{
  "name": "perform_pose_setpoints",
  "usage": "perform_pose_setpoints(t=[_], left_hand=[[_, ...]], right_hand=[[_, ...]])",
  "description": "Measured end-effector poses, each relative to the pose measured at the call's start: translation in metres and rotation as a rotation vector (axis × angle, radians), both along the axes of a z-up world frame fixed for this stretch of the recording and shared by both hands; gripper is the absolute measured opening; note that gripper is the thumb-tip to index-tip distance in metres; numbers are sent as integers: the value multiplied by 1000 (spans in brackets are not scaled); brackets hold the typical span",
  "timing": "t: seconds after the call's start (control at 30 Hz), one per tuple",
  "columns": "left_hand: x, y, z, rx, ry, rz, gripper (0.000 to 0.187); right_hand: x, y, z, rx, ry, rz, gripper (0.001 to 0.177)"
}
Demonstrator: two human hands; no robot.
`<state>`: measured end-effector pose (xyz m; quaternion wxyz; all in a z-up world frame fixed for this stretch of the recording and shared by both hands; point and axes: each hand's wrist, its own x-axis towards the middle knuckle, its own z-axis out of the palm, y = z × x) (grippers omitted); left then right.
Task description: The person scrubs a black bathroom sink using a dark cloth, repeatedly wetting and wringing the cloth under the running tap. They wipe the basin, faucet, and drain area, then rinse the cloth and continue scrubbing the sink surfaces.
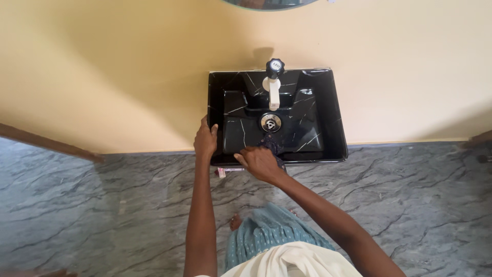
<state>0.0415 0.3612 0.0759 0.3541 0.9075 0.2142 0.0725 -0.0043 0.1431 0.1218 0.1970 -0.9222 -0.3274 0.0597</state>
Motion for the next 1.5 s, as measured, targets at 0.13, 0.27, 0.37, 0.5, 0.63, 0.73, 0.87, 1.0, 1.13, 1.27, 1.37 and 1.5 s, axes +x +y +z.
perform_pose_setpoints(t=[0.13,0.27,0.37,0.5,0.63,0.73,0.87,1.0,1.13,1.27,1.37,1.5], left_hand=[[-2,0,8,-16,-23,-20,54],[-2,0,9,-35,-39,-29,53],[-2,0,9,-58,-35,-31,53],[-1,1,8,-32,-3,-25,53],[0,2,5,-22,-46,-48,51],[1,5,3,-30,-31,-53,50],[-1,6,0,-30,-51,-59,50],[0,5,-2,-12,-29,-66,51],[0,7,-2,-10,-17,-71,52],[0,5,0,6,-33,-78,52],[2,6,4,-17,-39,-80,50],[2,4,6,-18,3,-67,50]], right_hand=[[19,-51,-2,-262,120,-2,64],[38,-144,-7,-317,532,-360,68],[42,-186,-20,-219,273,-351,61],[51,-171,-50,-179,368,-519,75],[60,-96,-73,-77,365,-200,79],[63,-14,-87,-62,471,14,73],[73,47,-96,35,374,323,72],[91,12,-96,-280,74,312,87],[120,-86,-81,-526,107,96,62],[123,-145,-65,-307,-132,-182,46],[119,-145,-56,48,-196,-429,41],[121,-120,-50,202,-312,-43,39]])
